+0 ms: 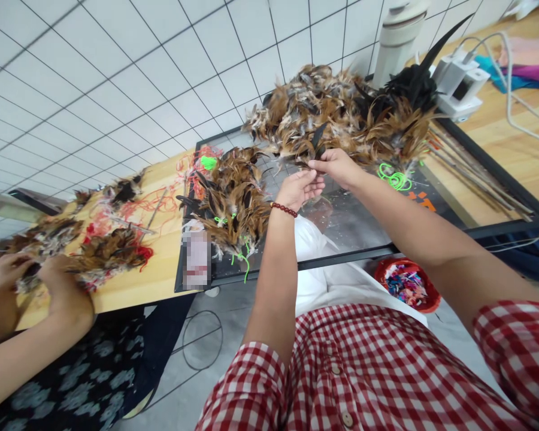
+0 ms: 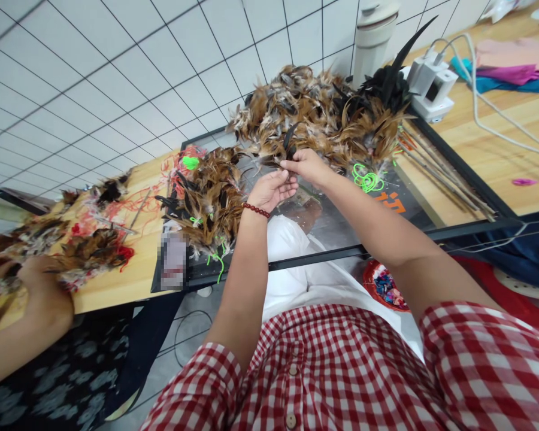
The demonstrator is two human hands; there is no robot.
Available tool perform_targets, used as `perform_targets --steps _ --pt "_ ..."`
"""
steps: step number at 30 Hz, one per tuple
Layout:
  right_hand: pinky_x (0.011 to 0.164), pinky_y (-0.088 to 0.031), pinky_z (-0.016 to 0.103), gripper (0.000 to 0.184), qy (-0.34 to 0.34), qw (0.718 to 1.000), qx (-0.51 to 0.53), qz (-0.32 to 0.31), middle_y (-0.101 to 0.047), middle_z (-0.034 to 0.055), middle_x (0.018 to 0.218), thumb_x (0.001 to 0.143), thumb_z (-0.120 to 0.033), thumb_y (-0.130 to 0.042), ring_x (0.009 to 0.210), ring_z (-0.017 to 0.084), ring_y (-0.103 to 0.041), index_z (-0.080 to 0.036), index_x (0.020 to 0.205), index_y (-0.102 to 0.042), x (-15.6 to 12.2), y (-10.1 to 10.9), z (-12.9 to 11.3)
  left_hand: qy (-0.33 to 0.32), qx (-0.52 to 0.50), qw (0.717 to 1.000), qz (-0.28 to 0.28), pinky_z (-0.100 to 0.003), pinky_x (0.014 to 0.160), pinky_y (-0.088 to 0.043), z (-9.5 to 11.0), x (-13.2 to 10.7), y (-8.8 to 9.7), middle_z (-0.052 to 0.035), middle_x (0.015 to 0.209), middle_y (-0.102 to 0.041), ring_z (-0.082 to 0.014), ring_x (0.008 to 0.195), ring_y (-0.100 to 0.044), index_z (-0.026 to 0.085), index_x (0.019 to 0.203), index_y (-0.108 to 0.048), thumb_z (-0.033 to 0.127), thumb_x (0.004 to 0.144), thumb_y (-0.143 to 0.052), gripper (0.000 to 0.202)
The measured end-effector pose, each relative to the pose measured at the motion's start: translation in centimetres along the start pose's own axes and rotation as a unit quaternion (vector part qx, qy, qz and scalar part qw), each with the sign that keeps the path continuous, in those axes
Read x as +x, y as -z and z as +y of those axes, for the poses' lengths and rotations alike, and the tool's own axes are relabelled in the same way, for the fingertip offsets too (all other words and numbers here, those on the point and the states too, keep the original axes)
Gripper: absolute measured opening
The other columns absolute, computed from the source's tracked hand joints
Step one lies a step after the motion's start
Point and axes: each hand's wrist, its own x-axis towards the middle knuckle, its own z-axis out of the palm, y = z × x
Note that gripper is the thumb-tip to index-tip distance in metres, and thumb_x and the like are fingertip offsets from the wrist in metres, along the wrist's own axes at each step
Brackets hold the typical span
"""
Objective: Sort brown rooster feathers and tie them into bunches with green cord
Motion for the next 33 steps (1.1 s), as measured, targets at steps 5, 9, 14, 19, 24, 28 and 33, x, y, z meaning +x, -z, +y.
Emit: perform_targets --steps 5,9,14,19,24,28,33 --pt "0.065 -0.045 0.029 0.026 0.079 0.994 -0.058 0.044 -0.066 0.0004 0.068 0.085 -0.038 -0.078 0.064 0.014 -0.054 -0.019 0.071 -0.068 0.4 0.1 0.6 -0.055 -0.025 0.995 0.076 -0.021 0.082 -0.055 0.0 0.5 0.0 0.0022 0.063 -0.068 -0.0064 0.059 -0.066 0.015 0.078 -0.068 0.019 0.1 -0.067 0.023" --pt "0.084 -0.052 0.038 0.014 0.157 0.942 -0.293 0.054 -0.075 0.0065 0.093 0.083 -0.017 -0.067 0.086 0.022 -0.067 -0.018 0.088 -0.079 0.5 1.2 0.8 -0.135 -0.151 0.961 0.19 -0.019 0.084 -0.055 0.6 0.9 0.8 0.0035 0.07 -0.069 -0.0061 0.066 -0.069 0.018 0.097 -0.072 0.025 0.104 -0.062 0.014" --pt "0.094 -0.052 0.05 0.039 0.169 0.842 -0.51 -0.044 -0.074 0.0146 0.122 0.09 -0.019 -0.059 0.115 0.036 -0.068 -0.02 0.122 -0.081 -0.5 1.4 0.7 -0.149 -0.232 0.93 0.243 -0.017 0.083 -0.054 1.3 0.9 1.6 0.0056 0.068 -0.066 -0.004 0.064 -0.067 0.017 0.095 -0.067 0.023 0.106 -0.058 0.016" --pt "0.09 -0.052 0.047 0.023 0.181 0.839 -0.506 -0.082 -0.074 0.0121 0.109 0.087 -0.021 -0.065 0.105 0.032 -0.067 -0.021 0.103 -0.081 -0.7 0.7 1.2 -0.145 -0.209 0.938 0.236 -0.019 0.087 -0.056 1.1 0.9 1.3 0.0056 0.066 -0.066 -0.0049 0.065 -0.069 0.018 0.088 -0.066 0.023 0.105 -0.061 0.019" --pt "0.071 -0.051 0.034 0.007 0.112 0.971 -0.21 0.013 -0.067 0.0018 0.071 0.083 -0.02 -0.072 0.068 0.018 -0.061 -0.02 0.077 -0.069 0.1 0.1 0.6 -0.12 -0.157 0.958 0.206 -0.025 0.096 -0.058 0.4 1.0 0.6 0.0017 0.072 -0.073 -0.0094 0.079 -0.077 0.017 0.087 -0.066 0.023 0.103 -0.063 0.017" --pt "0.061 -0.051 0.03 0.018 0.053 0.998 0.0 0.033 -0.065 -0.0018 0.061 0.076 -0.026 -0.084 0.057 0.013 -0.056 -0.021 0.077 -0.066 0.4 -0.1 -0.3 -0.079 -0.11 0.975 0.174 -0.032 0.105 -0.058 -0.2 1.1 0.1 -0.0055 0.089 -0.082 -0.0172 0.108 -0.081 0.017 0.091 -0.07 0.027 0.099 -0.07 0.013" --pt "0.064 -0.055 0.032 0.023 0.088 0.994 0.018 0.067 -0.067 -0.0017 0.066 0.065 -0.026 -0.088 0.06 0.014 -0.058 -0.022 0.072 -0.067 0.3 -0.4 -0.5 -0.03 -0.096 0.988 0.121 -0.034 0.106 -0.059 -0.4 1.0 -0.2 -0.0067 0.087 -0.082 -0.0196 0.108 -0.081 0.016 0.084 -0.07 0.026 0.098 -0.071 0.017"
